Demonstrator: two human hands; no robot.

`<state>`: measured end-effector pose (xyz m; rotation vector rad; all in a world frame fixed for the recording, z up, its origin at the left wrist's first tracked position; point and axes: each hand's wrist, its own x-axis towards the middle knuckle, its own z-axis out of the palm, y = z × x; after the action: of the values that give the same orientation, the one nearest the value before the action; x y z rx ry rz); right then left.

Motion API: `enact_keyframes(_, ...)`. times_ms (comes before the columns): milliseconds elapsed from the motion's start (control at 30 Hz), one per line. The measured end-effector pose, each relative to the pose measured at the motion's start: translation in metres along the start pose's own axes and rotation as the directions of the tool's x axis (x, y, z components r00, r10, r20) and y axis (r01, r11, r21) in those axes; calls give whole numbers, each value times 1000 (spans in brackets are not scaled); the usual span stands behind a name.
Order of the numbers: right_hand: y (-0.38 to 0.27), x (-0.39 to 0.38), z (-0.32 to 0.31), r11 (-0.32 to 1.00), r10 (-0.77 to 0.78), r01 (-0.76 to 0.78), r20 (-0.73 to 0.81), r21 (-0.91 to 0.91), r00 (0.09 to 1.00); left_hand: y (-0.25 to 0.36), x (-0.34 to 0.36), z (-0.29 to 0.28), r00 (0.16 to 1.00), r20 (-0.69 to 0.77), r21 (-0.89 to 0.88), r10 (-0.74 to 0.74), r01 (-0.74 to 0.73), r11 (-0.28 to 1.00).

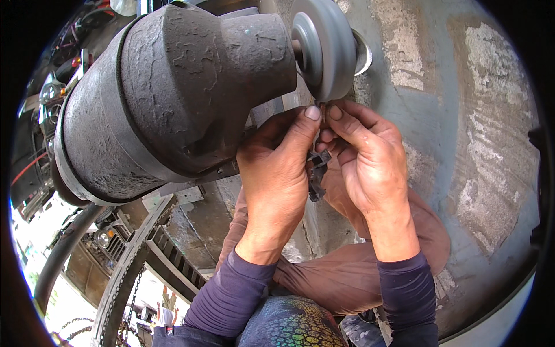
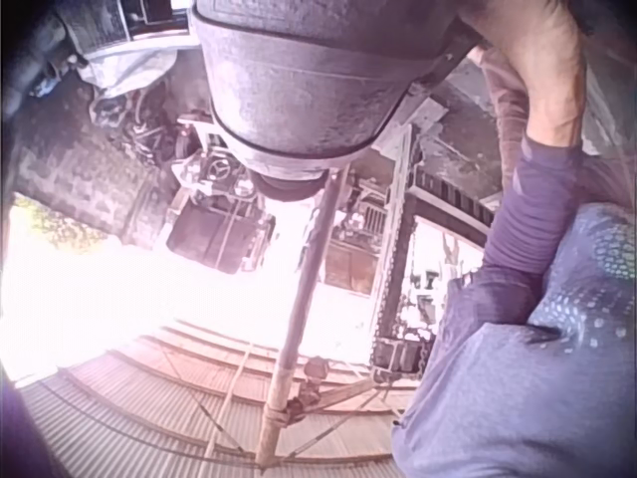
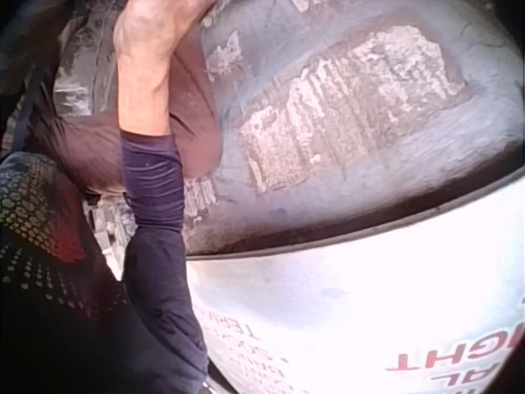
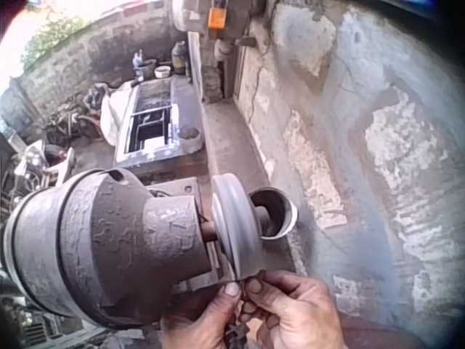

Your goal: The person disassembles and reassembles a small electric motor on a workbench, using a cordless drill to tighten components and a bench grinder to smooth a small metal part. The person handles motor parts, a drill, and a grinder, and wipes parts with a cloth.

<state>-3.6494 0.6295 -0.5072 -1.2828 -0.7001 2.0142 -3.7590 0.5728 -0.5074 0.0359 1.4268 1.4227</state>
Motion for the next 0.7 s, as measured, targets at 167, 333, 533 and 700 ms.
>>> enact_keyframes(167,0,0,1,1000,12,-12,1,-5,1000,-1,0,-2,1000,3,-5,20,-20,1000)
enact_keyframes(333,1,0,5,1000,4,-4,-3,-2,1000,-1,-1,-5,1000,2,-23,5,-5,1000)
enact_keyframes(533,1,0,8,1000,-8,7,-22,-29,1000,-2,-1,-7,1000,-13,-14,-19,19,1000)
enact_keyframes(700,-1,0,6,998,3,-3,-5,-58,1000,-4,-1,-6,1000,-6,-26,17,-17,1000)
